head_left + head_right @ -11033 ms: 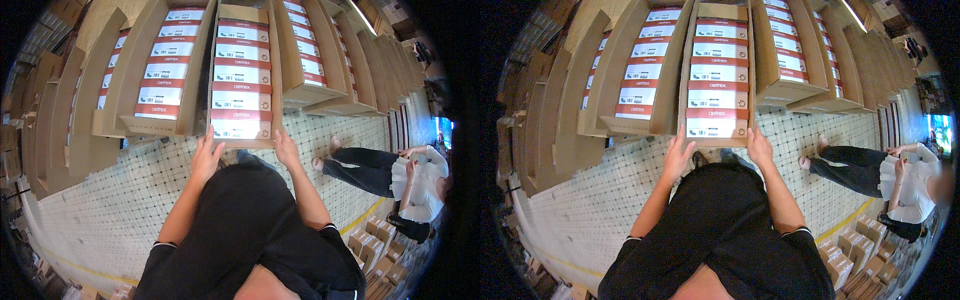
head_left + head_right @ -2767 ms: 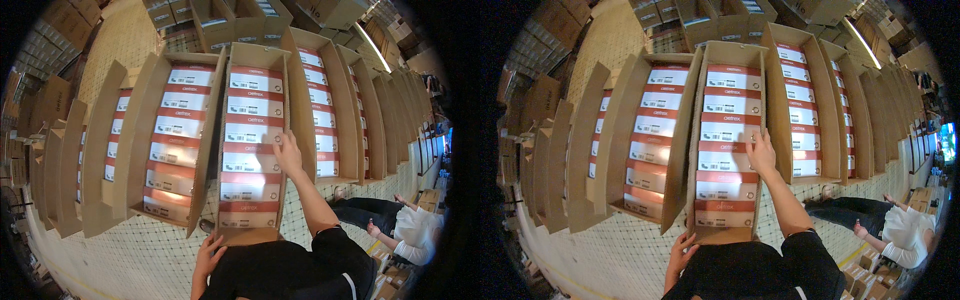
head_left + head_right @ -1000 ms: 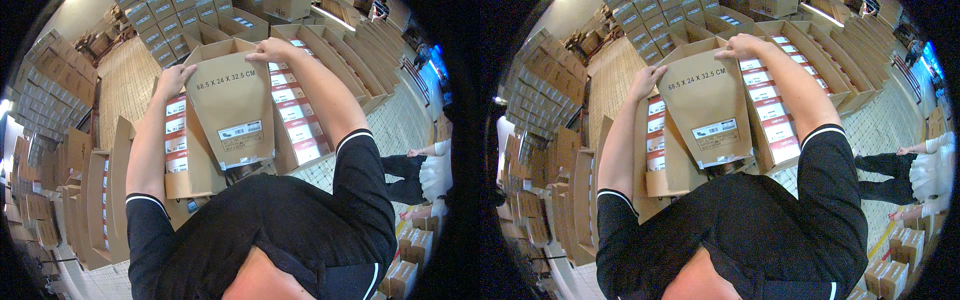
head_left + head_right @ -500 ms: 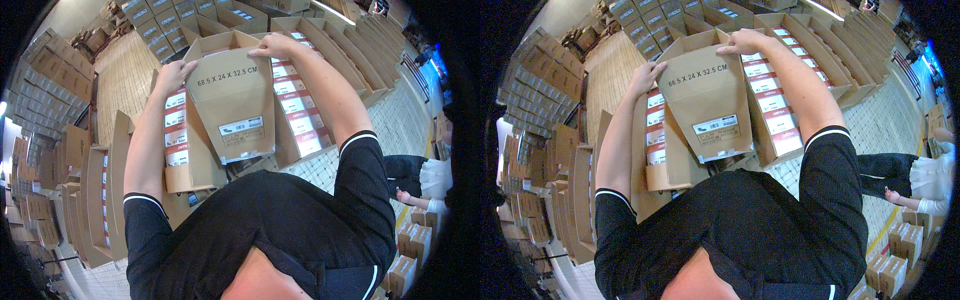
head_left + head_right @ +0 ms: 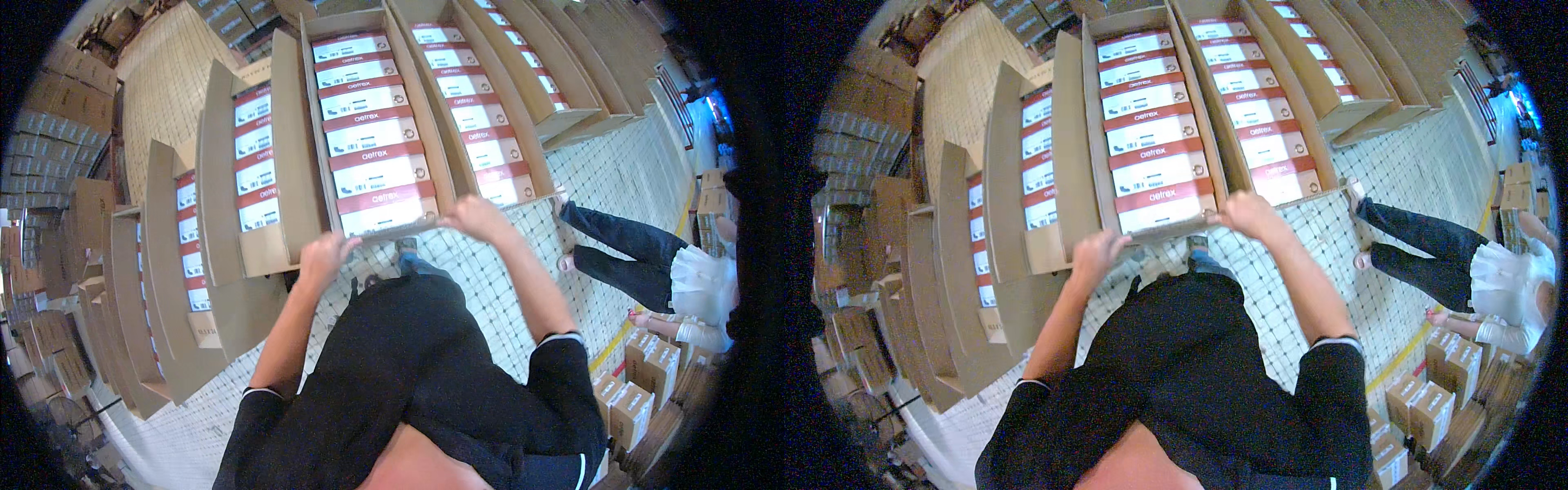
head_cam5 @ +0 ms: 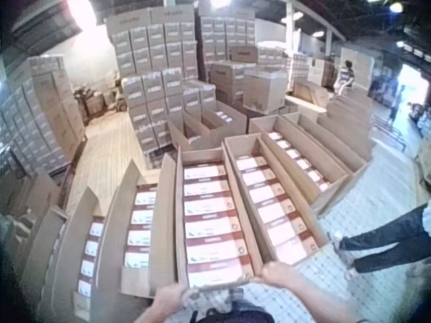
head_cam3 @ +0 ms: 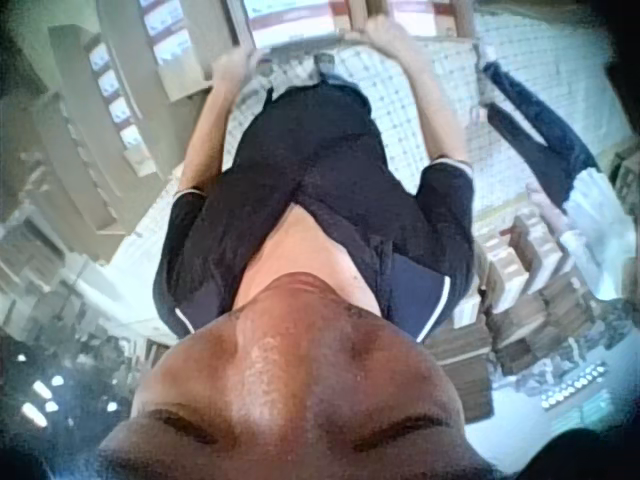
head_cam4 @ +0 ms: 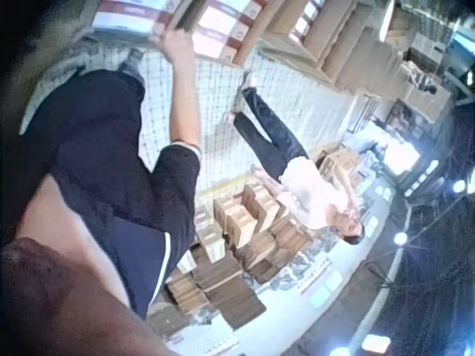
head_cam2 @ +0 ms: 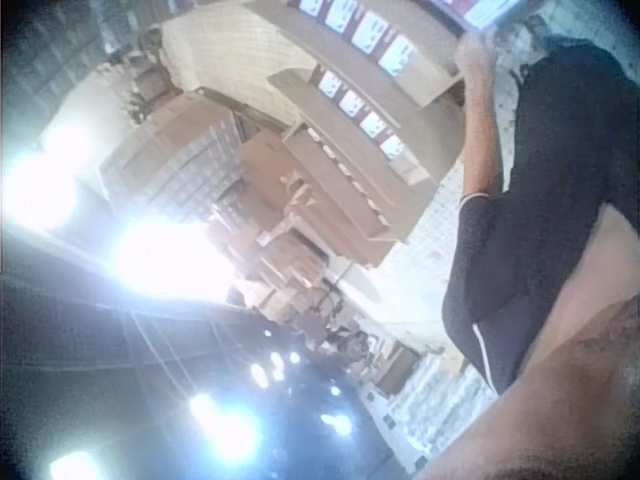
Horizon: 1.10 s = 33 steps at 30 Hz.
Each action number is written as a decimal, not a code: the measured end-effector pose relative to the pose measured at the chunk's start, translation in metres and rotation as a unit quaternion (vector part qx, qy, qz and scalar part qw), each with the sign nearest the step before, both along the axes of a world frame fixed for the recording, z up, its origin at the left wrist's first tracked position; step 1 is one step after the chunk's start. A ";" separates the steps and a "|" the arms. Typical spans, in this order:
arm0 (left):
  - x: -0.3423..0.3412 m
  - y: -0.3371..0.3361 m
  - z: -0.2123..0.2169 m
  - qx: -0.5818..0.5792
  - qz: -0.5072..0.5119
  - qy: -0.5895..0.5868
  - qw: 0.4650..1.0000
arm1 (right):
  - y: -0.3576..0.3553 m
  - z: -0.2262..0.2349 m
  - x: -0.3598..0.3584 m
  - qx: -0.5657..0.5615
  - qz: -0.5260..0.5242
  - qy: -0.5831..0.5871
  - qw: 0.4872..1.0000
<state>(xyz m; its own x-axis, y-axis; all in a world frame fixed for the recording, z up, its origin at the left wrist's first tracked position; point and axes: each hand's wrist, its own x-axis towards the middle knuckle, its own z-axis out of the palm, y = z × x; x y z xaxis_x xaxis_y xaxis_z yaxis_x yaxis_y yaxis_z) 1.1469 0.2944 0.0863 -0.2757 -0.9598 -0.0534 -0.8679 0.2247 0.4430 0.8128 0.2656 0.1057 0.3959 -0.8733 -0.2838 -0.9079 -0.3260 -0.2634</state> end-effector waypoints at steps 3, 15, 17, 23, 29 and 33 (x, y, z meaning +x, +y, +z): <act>0.006 0.018 -0.016 0.031 0.018 -0.001 0.999 | 0.045 -0.019 0.018 -0.045 -0.124 -0.061 0.989; -0.020 0.071 -0.031 0.071 0.164 0.191 0.965 | 0.101 -0.034 0.053 0.098 -0.422 -0.303 0.849; -0.023 0.085 -0.037 0.095 0.190 0.224 0.951 | 0.116 -0.038 0.052 0.078 -0.392 -0.305 0.864; -0.020 0.103 -0.043 0.132 0.213 0.336 0.908 | 0.128 -0.048 0.045 0.050 -0.333 -0.298 0.893; -0.018 0.099 -0.046 0.136 0.218 0.309 0.916 | 0.126 -0.050 0.041 0.058 -0.312 -0.294 0.902; -0.017 0.100 -0.045 0.159 0.231 0.340 0.898 | 0.127 -0.048 0.041 0.048 -0.304 -0.282 0.909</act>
